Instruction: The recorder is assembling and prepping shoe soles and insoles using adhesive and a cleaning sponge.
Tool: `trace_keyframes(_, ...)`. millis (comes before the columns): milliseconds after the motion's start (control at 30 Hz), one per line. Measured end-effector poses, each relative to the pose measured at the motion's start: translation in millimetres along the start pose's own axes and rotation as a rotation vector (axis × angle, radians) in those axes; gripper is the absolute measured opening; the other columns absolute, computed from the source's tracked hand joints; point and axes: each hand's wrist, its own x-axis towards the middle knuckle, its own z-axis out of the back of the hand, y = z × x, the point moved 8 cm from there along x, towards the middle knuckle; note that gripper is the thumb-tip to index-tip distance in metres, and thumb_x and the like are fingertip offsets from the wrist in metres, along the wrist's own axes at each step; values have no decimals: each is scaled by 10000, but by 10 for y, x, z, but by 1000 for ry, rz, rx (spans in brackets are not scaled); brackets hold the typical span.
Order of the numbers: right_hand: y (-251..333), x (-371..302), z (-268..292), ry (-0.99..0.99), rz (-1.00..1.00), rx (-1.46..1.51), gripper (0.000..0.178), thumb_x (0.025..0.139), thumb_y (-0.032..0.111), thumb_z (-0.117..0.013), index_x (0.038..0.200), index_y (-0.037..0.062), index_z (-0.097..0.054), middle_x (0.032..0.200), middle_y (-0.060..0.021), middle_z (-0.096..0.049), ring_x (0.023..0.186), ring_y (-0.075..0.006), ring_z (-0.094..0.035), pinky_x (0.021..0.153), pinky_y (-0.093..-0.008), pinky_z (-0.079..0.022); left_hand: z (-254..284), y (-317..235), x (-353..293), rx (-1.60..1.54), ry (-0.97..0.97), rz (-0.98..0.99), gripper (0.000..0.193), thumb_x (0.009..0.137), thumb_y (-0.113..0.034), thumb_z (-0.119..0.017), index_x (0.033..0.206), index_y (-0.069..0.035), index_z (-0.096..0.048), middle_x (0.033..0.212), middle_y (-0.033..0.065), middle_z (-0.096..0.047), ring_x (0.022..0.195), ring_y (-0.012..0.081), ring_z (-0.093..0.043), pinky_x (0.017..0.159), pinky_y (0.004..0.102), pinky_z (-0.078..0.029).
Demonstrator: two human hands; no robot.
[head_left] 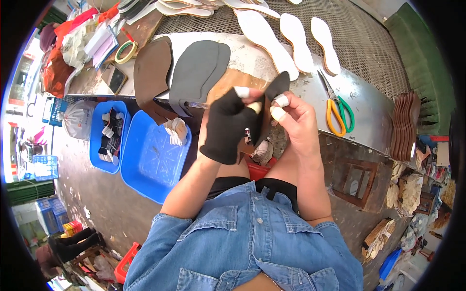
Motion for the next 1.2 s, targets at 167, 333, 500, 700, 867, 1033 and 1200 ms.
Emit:
trace_keyframes(167, 180, -186, 731, -221, -2, 425, 375, 809, 161, -541, 1150, 5, -538, 1144, -99, -573, 1032, -204, -561, 867, -339, -466, 1230, 310, 382, -498, -49, 47, 283, 863, -52, -537, 1145, -46, -514, 972, 41, -580, 877, 155, -575, 792, 285, -480)
trace_keyframes(333, 737, -700, 1650, -330, 337, 629, 386, 832, 154, -524, 1160, -47, -505, 1212, -165, -529, 1144, -286, -487, 1014, -469, -352, 2066, 160, 599, -425, -43, 118, 312, 901, -102, -506, 1207, -48, -486, 1087, 64, -585, 962, 155, -583, 830, 287, -485)
trace_keyframes(500, 1113, -1041, 1953, -253, 513, 889, 450, 858, 183, -502, 1234, -57, -446, 1286, -177, -467, 1209, -296, -433, 1049, -467, -306, 1851, -275, 1039, -260, 79, 71, 317, 869, -77, -530, 1186, -54, -529, 1079, 65, -603, 954, 165, -596, 807, 294, -499)
trace_keyframes(700, 937, -707, 1171, -456, 358, 214, 300, 827, 102, -563, 1104, -9, -532, 1089, -84, -571, 936, -176, -593, 765, -299, -521, 2021, -611, 1514, 935, -336, -229, 429, 819, -74, -554, 1243, -35, -505, 1149, 84, -580, 963, 129, -580, 829, 260, -455)
trace_keyframes(867, 715, -305, 426, -338, 341, -329, 133, 814, 42, -604, 935, 16, -558, 915, -40, -596, 778, -113, -574, 680, -241, -478, 190, -316, 524, 1189, 461, -603, 935, 651, -524, -732, 1357, -17, -387, 1130, 73, -536, 948, 138, -482, 896, 288, -375)
trace_keyframes(1033, 642, 169, -261, 49, 257, -484, 67, 801, 48, -624, 837, 2, -593, 808, -25, -614, 734, -70, -554, 652, -237, -466, 11, 267, 147, -158, 196, 86, 401, 799, -89, -625, 1184, -9, -546, 1058, 60, -621, 958, 141, -582, 823, 279, -473)
trace_keyframes(1200, 714, 1108, 824, -474, 394, -1061, 266, 764, 156, -652, 961, -15, -606, 934, -150, -639, 803, -216, -628, 704, -327, -502, 101, 330, 175, -158, 159, 213, 262, 865, -149, -578, 1079, 0, -606, 945, 34, -630, 866, 109, -571, 764, 252, -463)
